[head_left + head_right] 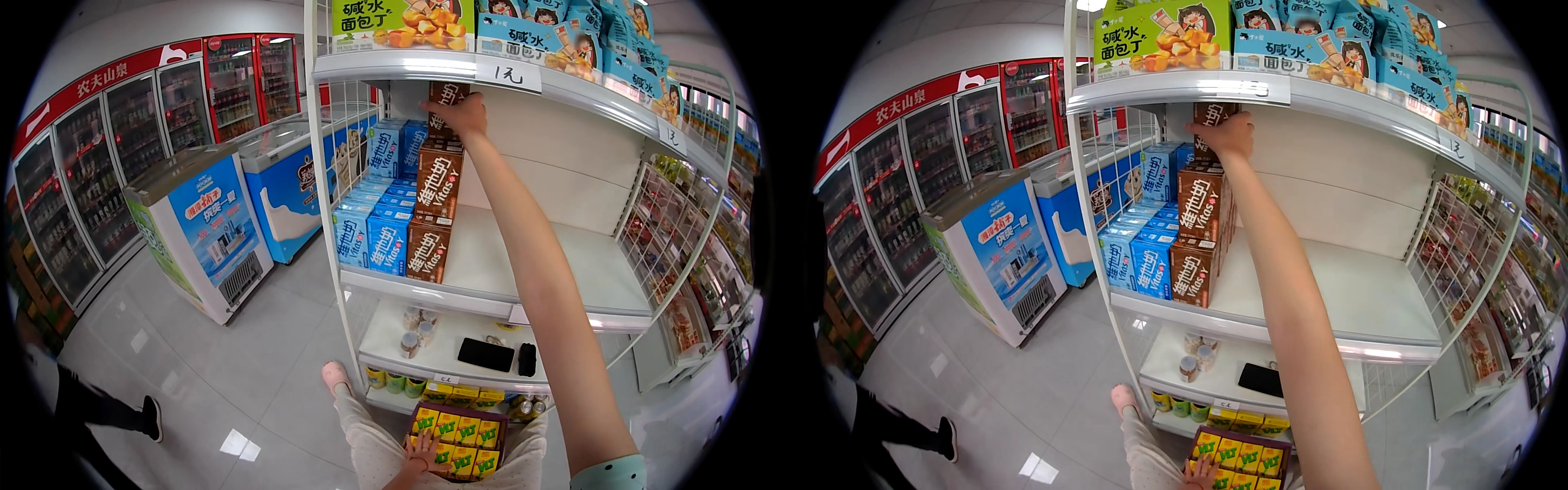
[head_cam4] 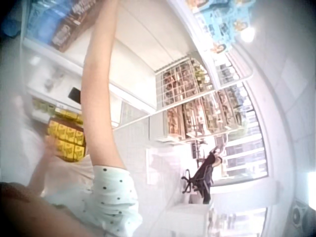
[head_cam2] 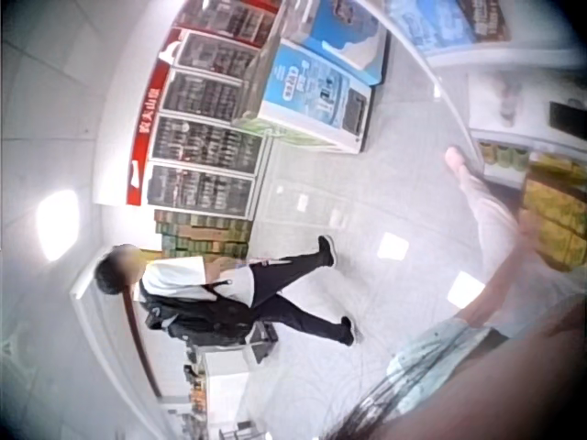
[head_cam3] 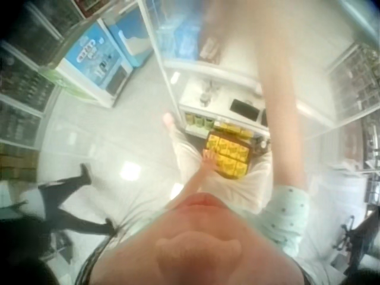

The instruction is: The person sits on the floor of a store aisle and restocks a shelf with small yellow and brown boxes. They repeatedly pick up boxes from a purple crate on their lap and place them onto the shelf above.

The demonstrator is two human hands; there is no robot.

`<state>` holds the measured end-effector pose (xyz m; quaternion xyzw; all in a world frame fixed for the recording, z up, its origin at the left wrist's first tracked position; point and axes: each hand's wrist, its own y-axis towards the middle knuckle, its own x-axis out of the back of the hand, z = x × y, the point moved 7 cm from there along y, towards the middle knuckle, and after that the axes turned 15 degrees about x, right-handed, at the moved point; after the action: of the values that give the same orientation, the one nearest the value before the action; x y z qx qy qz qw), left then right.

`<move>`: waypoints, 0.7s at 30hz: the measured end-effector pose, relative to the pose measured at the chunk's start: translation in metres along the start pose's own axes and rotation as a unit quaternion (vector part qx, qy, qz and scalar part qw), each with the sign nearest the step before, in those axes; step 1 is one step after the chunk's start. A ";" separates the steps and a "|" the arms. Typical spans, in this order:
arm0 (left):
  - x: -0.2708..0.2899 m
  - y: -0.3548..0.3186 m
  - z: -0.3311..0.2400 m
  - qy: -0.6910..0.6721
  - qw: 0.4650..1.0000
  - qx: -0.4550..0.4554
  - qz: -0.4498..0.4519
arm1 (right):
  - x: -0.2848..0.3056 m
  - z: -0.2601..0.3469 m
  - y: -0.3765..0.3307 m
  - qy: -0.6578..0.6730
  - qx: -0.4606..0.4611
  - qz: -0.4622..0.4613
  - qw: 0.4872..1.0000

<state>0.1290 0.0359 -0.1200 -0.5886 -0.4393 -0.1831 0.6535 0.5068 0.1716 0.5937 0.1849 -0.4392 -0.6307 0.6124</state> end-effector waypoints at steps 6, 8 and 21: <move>0.001 -0.002 -0.006 0.020 1.000 -0.001 -0.015 | -0.005 -0.012 0.013 0.024 0.003 0.012 1.000; 0.010 -0.007 -0.006 0.019 1.000 -0.003 -0.008 | -0.009 -0.018 0.015 0.053 0.015 0.038 0.998; -0.009 0.004 -0.003 -0.004 0.998 -0.005 -0.058 | 0.001 -0.026 0.007 0.081 0.055 0.023 0.995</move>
<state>0.1278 0.0318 -0.1298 -0.5660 -0.4743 -0.2209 0.6371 0.5309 0.1627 0.5852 0.2587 -0.4265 -0.5747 0.6488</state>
